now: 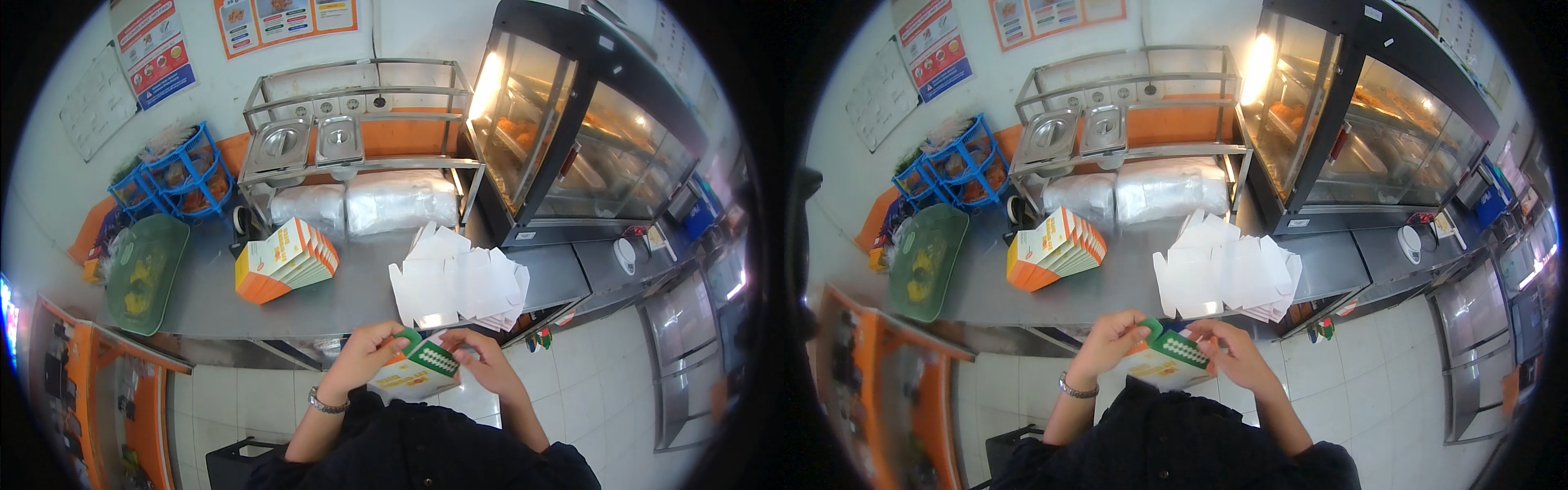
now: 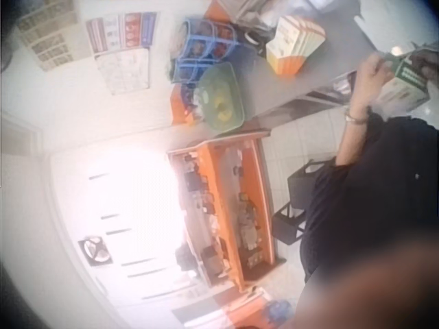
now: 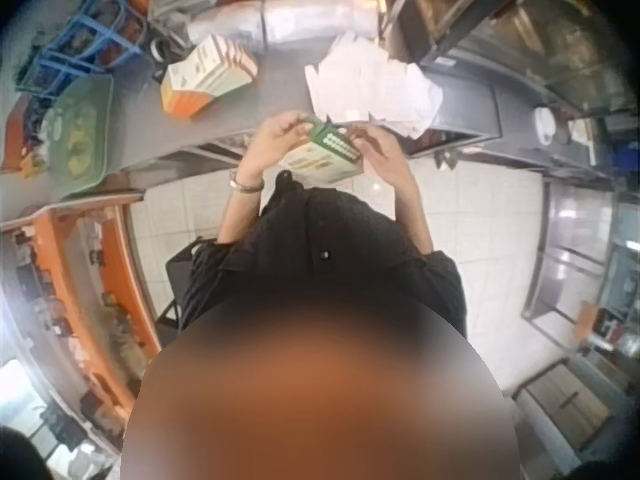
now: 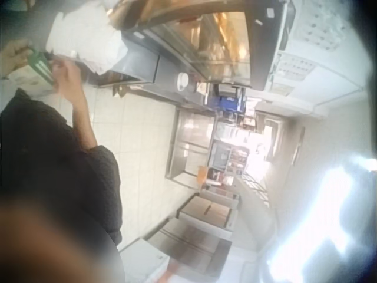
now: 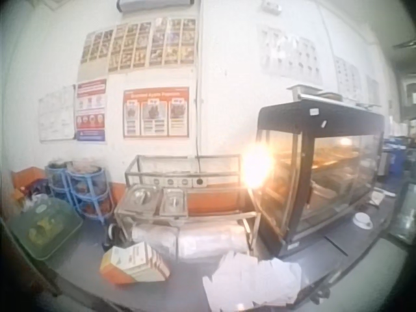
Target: The person repeatedly folds flat paperboard blanks into small takeaway boxes by hand, aligning edges and creasing flaps. They stack the finished boxes on the counter and continue the same folding sequence with additional blanks.
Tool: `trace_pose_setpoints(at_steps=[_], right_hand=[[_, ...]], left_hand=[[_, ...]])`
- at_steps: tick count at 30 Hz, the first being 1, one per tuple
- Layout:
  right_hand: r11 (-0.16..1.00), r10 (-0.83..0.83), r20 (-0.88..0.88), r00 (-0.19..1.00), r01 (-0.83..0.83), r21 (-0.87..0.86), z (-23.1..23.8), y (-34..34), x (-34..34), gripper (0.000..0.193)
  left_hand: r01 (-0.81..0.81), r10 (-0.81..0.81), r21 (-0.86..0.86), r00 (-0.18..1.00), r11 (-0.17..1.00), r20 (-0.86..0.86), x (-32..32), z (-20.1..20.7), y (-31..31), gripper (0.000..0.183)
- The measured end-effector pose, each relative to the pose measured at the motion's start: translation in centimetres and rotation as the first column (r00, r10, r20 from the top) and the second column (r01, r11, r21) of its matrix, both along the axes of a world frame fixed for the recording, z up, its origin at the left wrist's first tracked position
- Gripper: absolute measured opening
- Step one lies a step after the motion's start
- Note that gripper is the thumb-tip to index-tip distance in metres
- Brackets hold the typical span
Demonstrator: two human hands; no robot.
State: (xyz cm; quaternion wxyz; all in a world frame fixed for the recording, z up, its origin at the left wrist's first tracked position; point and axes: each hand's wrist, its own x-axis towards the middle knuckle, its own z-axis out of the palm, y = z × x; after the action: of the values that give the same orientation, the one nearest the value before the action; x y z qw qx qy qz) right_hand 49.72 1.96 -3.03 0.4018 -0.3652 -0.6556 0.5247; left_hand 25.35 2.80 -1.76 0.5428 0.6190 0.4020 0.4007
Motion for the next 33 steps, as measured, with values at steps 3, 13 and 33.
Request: trace_pose_setpoints(at_steps=[3,13,33], right_hand=[[0.958,-0.124,0.273,0.954,0.044,0.282,1.5,-0.9,-1.6,0.018],[0.529,-0.413,0.171,0.895,0.083,0.844,2.5,-1.4,-3.6,0.023],[0.657,-0.333,0.167,0.928,0.102,0.747,4.1,-1.6,-1.5,0.018]], left_hand=[[-0.073,0.083,0.112,0.993,0.991,-0.084,0.6,1.5,-0.9,0.013],[-0.048,0.225,0.419,0.895,0.907,-0.386,1.6,2.8,-0.8,0.010],[0.179,0.035,0.553,0.934,0.814,-0.354,2.5,4.9,-1.0,0.027]])
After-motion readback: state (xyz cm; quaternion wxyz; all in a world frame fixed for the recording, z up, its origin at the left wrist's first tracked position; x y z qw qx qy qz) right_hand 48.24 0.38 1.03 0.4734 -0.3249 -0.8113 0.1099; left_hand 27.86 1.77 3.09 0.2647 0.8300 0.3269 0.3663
